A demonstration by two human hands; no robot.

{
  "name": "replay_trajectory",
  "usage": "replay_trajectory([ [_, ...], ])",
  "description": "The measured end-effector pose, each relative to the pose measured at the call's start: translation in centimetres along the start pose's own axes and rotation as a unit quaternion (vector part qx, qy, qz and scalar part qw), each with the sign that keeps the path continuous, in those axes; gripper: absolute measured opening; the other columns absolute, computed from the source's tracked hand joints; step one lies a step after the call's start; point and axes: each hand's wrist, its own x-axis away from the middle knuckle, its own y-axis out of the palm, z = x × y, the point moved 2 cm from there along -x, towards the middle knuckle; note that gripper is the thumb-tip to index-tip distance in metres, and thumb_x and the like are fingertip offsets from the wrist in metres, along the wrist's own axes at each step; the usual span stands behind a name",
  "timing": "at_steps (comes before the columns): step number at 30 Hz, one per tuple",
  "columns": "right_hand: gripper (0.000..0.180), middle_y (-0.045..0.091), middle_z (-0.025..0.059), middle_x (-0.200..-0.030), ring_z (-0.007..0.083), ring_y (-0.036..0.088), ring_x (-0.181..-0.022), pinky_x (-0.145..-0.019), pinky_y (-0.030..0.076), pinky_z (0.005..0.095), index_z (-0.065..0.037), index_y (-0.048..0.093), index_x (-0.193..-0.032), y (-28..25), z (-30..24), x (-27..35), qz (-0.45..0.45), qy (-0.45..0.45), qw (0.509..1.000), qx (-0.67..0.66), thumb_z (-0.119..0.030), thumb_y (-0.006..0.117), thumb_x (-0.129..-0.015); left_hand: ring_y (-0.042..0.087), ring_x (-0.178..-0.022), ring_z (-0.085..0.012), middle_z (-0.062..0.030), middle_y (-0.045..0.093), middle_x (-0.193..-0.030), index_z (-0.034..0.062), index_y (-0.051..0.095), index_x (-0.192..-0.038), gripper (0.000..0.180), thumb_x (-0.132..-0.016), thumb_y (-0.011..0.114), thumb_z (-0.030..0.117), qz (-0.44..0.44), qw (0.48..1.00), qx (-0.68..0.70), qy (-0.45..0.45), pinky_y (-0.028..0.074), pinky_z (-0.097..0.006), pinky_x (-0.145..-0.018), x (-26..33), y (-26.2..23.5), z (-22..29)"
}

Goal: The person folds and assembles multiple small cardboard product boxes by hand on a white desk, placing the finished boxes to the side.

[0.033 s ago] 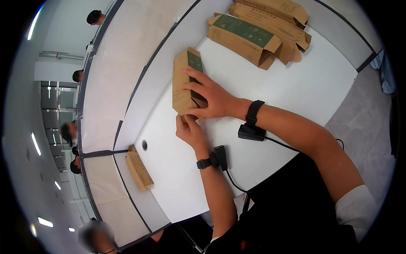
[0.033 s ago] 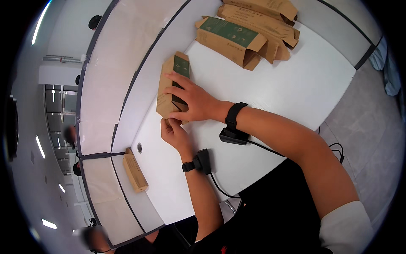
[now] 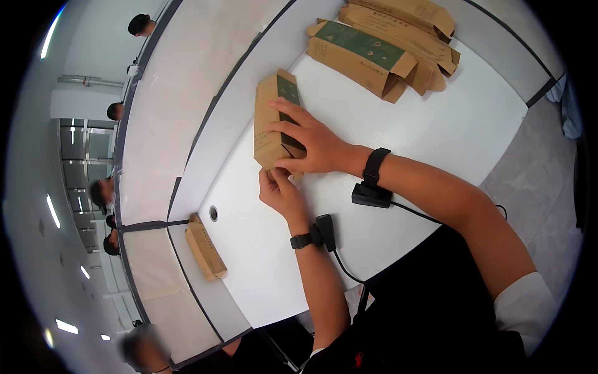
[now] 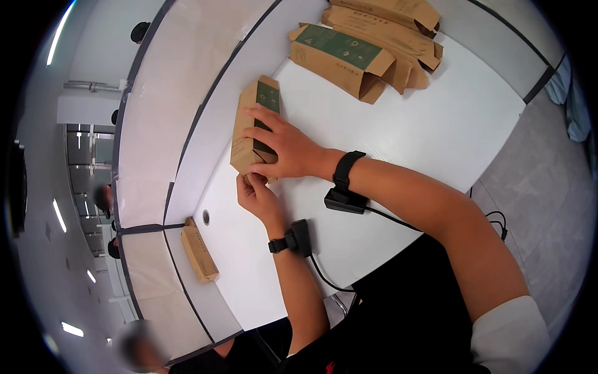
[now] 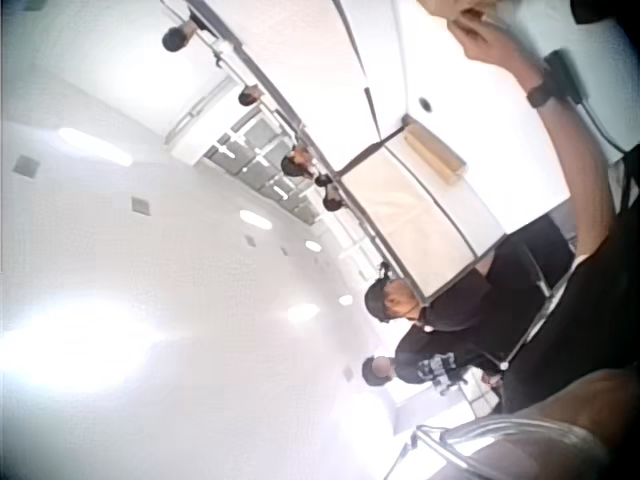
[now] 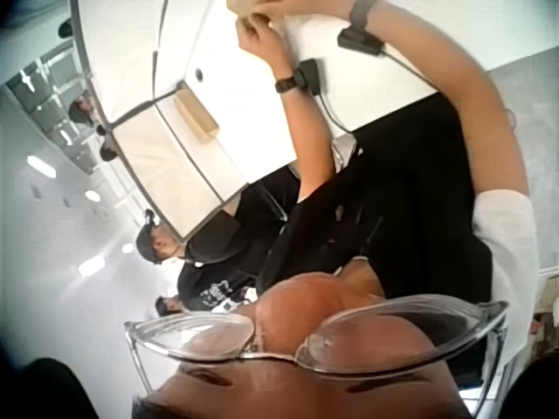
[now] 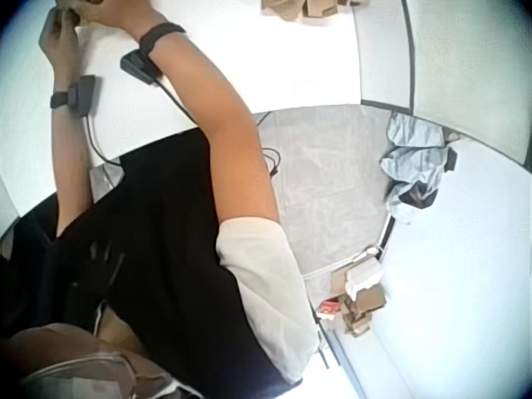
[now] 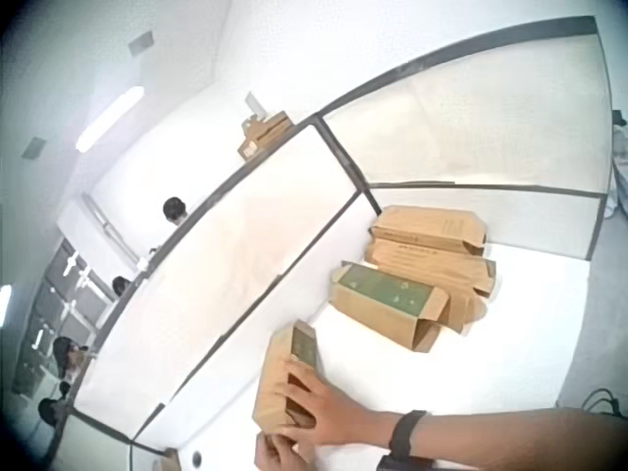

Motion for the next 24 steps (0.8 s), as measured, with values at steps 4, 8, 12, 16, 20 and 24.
replay_trajectory([
  [4, 0.062, 0.032, 0.0141, -0.164, 0.0464, 0.025, -0.152, -0.120, 0.034, 0.0560, -0.017, 0.060, -0.138, 0.4, -0.3, 0.2, -0.025, 0.037, 0.998, 0.038, -0.033, 0.081, -0.082, 0.060, -0.082, -0.0105, -0.0077, 0.064, -0.095, 0.0009, 0.044, -0.132, 0.027, -0.106, 0.050, 0.009, -0.006, 1.000, -0.001, -0.023, 0.048, -0.025, -0.071, -0.1, -0.5, -0.8],
  [8, 0.059, 0.034, 0.0148, -0.162, 0.0444, 0.026, -0.152, -0.121, 0.032, 0.0562, -0.014, 0.059, -0.137, 0.6, -0.2, 0.2, -0.023, 0.018, 0.999, 0.039, -0.027, 0.079, -0.083, 0.061, -0.084, -0.0114, -0.0103, 0.064, -0.099, 0.0021, 0.037, -0.140, 0.036, -0.107, 0.050, 0.010, -0.029, 0.999, 0.023, -0.019, 0.049, -0.025, -0.072, 0.0, -0.5, -0.7],
  [12, 0.055, 0.036, 0.0153, -0.161, 0.0434, 0.026, -0.152, -0.121, 0.031, 0.0550, -0.012, 0.057, -0.137, 0.3, -0.2, -0.2, 0.001, 0.019, 1.000, 0.018, -0.020, 0.074, -0.085, 0.060, -0.083, -0.0124, -0.0087, 0.064, -0.098, 0.0015, 0.044, -0.135, 0.033, -0.104, 0.055, 0.011, 0.000, 1.000, 0.017, 0.022, 0.049, -0.025, -0.071, -0.3, -0.3, -0.5],
  [16, 0.052, 0.039, 0.0187, -0.156, 0.0458, 0.032, -0.148, -0.118, 0.035, 0.0536, -0.010, 0.055, -0.135, 0.4, 0.3, 0.0, 0.033, 0.005, 0.999, 0.016, -0.018, 0.068, -0.086, 0.063, -0.087, -0.0151, -0.0071, 0.064, -0.101, 0.0004, 0.058, -0.120, 0.026, -0.099, 0.065, 0.013, 0.048, 0.977, -0.177, 0.111, 0.052, -0.028, -0.075, -0.3, -0.9, -1.0],
  [20, 0.052, 0.040, 0.0188, -0.156, 0.0453, 0.032, -0.148, -0.118, 0.034, 0.0536, -0.010, 0.055, -0.136, 0.3, 0.2, -0.1, 0.039, 0.014, 0.999, -0.005, -0.017, 0.066, -0.085, 0.064, -0.095, -0.0162, -0.0088, 0.063, -0.108, 0.0009, 0.057, -0.121, 0.022, -0.101, 0.060, 0.010, -0.006, 0.991, -0.020, 0.133, 0.053, -0.030, -0.078, -0.1, -0.3, -0.7],
  [24, 0.054, 0.039, 0.0190, -0.156, 0.0443, 0.029, -0.150, -0.120, 0.032, 0.0538, -0.010, 0.055, -0.137, 0.1, 0.1, -0.1, 0.026, 0.014, 0.999, -0.043, -0.018, 0.065, -0.085, 0.065, -0.098, -0.0170, -0.0070, 0.059, -0.110, 0.0010, 0.058, -0.117, 0.017, -0.101, 0.059, 0.005, -0.008, 0.986, -0.072, 0.150, 0.056, -0.030, -0.078, -0.2, -0.2, -1.1],
])
